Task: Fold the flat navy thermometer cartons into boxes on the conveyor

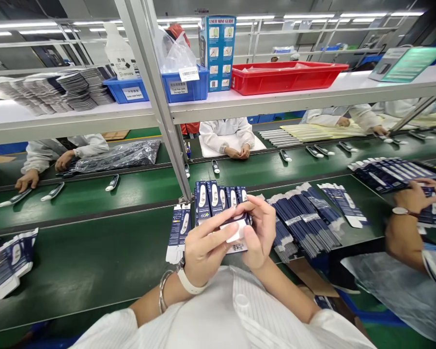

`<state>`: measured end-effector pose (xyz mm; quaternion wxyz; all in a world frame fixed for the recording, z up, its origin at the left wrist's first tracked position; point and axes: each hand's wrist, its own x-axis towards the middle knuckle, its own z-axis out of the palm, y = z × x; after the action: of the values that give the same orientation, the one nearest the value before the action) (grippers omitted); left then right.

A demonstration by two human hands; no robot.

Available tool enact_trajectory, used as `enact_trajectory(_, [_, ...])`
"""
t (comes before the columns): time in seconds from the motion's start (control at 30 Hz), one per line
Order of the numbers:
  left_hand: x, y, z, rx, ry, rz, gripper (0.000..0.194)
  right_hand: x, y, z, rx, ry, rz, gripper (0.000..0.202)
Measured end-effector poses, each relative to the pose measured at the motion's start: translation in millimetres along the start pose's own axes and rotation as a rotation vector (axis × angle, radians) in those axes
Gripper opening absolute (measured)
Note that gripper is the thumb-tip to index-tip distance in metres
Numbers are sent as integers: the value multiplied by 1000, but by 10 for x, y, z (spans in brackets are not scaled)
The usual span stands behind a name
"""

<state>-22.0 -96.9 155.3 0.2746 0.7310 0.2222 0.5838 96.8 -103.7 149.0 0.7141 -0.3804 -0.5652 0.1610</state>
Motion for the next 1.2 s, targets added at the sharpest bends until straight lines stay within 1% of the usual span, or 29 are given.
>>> enact_trajectory(0.03, [-1, -21, -19, -1, -51, 52, 38, 18, -2, -25, 1, -12, -5, 40])
enact_trajectory(0.07, [0, -40, -34, -10, -93, 76, 36, 38, -1, -50, -3, -28, -11, 40])
enact_trajectory(0.13, [-1, -67, -45, -27, -126, 55, 29, 81, 6, -98, -38, -74, -16, 40])
enact_trajectory(0.2, [-4, -75, -29, -41, -92, -35, 18, 119, 17, -138, -91, -122, -29, 39])
enact_trajectory(0.27, [0, -69, 4, -93, -36, -175, 10, 149, 27, -173, -142, -171, -53, 40])
enact_trajectory(0.3, [7, -63, 22, -146, -10, -254, 9, 163, 31, -190, -163, -196, -67, 41])
enact_trajectory(0.37, [33, -54, 54, -272, 17, -411, 19, 190, 34, -223, -193, -249, -85, 43])
enact_trajectory(0.4, [49, -51, 66, -324, 12, -471, 25, 205, 35, -239, -203, -275, -94, 44])
enact_trajectory(0.47, [79, -52, 83, -370, -10, -530, 30, 233, 36, -268, -216, -320, -103, 46])
enact_trajectory(0.57, [100, -58, 109, -361, -9, -528, 23, 259, 43, -295, -222, -357, -106, 48])
enact_trajectory(0.67, [98, -63, 148, -354, 18, -529, 21, 256, 54, -307, -212, -339, -75, 50])
enact_trajectory(0.87, [125, -103, 245, -299, 18, -543, 19, 235, 79, -347, -211, -283, 58, 52])
enact_trajectory(0.97, [197, -98, 297, -236, -14, -536, 15, 254, 81, -384, -233, -252, 111, 55])
enact_trajectory(1.07, [297, -83, 358, -177, -73, -558, 11, 300, 72, -435, -254, -211, 146, 54])
enact_trajectory(1.13, [358, -120, 410, -153, -108, -581, 12, 351, 83, -480, -274, -177, 145, 51])
enact_trajectory(1.2, [417, -202, 479, -147, -133, -602, 17, 419, 105, -529, -301, -147, 139, 48])
